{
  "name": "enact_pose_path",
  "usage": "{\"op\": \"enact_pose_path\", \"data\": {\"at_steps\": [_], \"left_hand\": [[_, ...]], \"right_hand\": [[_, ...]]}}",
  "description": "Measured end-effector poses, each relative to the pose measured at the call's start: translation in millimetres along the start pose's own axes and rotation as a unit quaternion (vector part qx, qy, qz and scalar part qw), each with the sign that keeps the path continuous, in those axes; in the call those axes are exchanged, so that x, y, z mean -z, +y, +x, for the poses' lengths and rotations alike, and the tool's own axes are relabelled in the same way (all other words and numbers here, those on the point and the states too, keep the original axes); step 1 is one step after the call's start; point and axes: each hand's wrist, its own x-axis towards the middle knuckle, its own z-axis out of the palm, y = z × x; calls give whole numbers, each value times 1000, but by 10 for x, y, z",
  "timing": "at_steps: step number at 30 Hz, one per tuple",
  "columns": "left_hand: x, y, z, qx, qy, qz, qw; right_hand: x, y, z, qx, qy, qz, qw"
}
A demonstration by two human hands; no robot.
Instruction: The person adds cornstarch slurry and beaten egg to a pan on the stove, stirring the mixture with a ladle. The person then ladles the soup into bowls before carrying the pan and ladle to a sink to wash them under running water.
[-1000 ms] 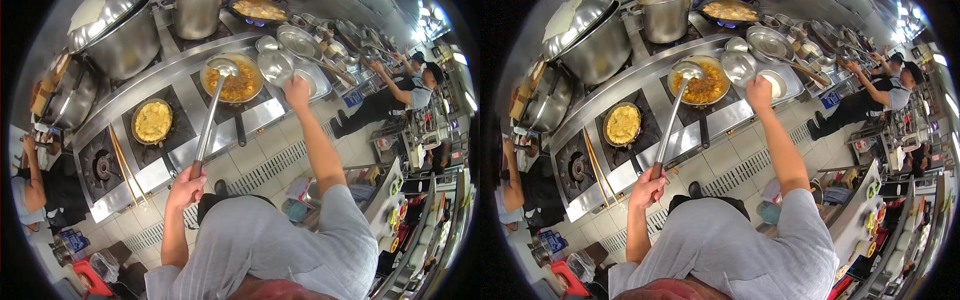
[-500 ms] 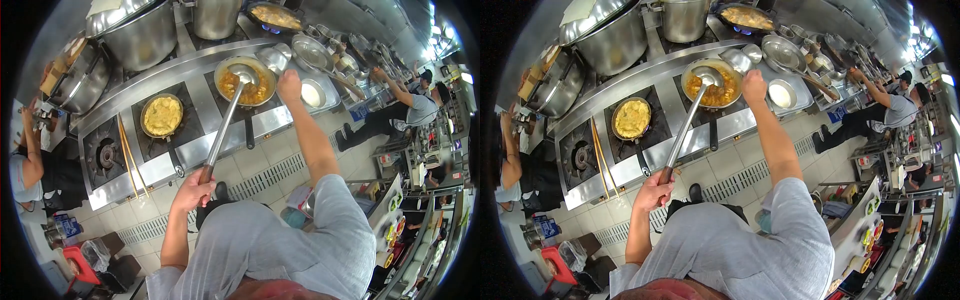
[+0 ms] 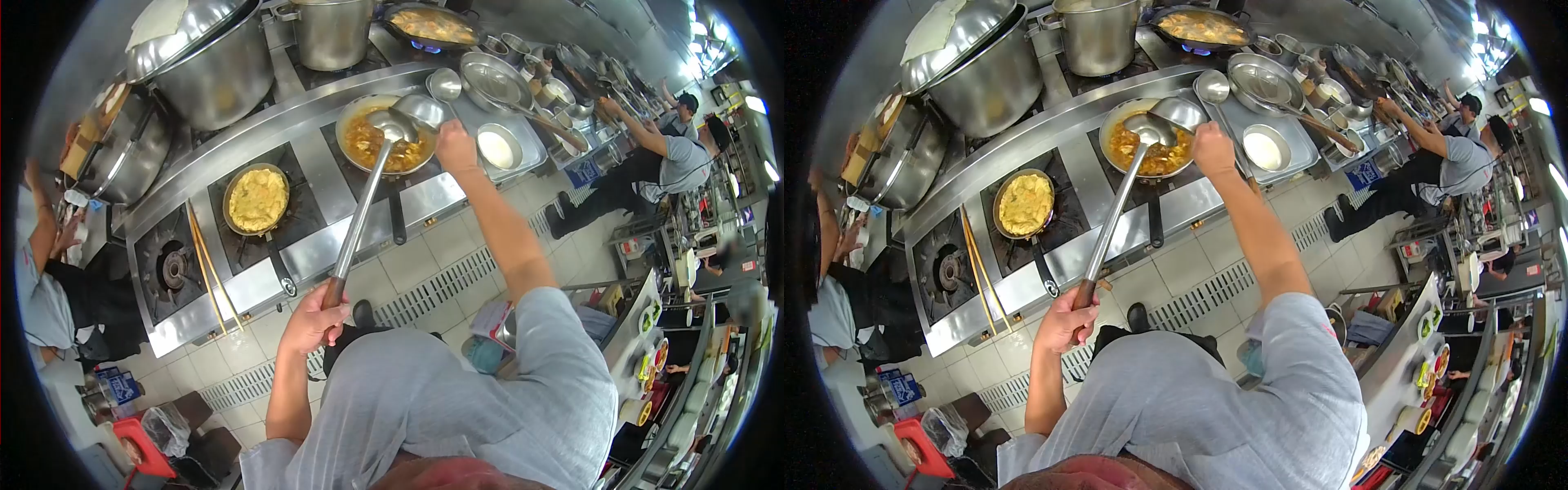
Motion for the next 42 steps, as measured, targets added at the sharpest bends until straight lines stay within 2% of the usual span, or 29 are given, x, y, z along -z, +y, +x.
{"op": "enact_pose_path", "data": {"at_steps": [3, 4, 5, 6, 10, 17, 22, 28, 29, 30, 31, 33, 34, 37, 42], "left_hand": [[38, -6, 21, -9, 1, 33, 999], [61, -29, 33, -9, 6, 29, 1000], [91, -61, 65, -10, 10, 26, 1000], [115, -82, 96, -11, 14, 24, 1000], [149, -89, 327, -3, 14, 19, 1000], [119, -267, 894, -2, 21, -18, 1000], [-4, -561, 1113, 8, 31, -44, 999], [-172, -879, 1240, 9, 106, -23, 994], [-207, -872, 1215, -2, 128, -5, 992], [-255, -854, 1165, 4, 158, -13, 987], [-243, -871, 1083, -9, 145, -5, 989], [-63, -991, 958, -42, 101, 104, 988], [-190, -985, 717, -50, 170, 97, 979], [-205, -1145, 103, -82, 252, 165, 950], [158, -1688, -1008, -83, 257, 129, 954]], "right_hand": [[-33, 145, 24, -56, 63, 17, 996], [-36, 186, -8, -163, 31, 163, 972], [99, 132, -27, -266, 0, 304, 915], [193, 100, -75, -360, -29, 434, 825], [429, 141, -364, -394, -46, 535, 746], [1176, 105, -1260, -405, -52, 569, 714], [1616, 151, -2082, -428, -97, 611, 659], [2038, 102, -2501, -435, -130, 664, 594], [2069, 116, -2528, -426, -138, 664, 599], [2082, 137, -2537, -414, -146, 666, 603], [2088, 124, -2525, -391, -146, 679, 604], [2181, -101, -2417, -349, -146, 701, 605], [2264, -232, -2353, -331, -144, 708, 607], [2285, -570, -2258, -282, -196, 713, 612], [2332, -1705, -2168, -167, -312, 706, 613]]}}
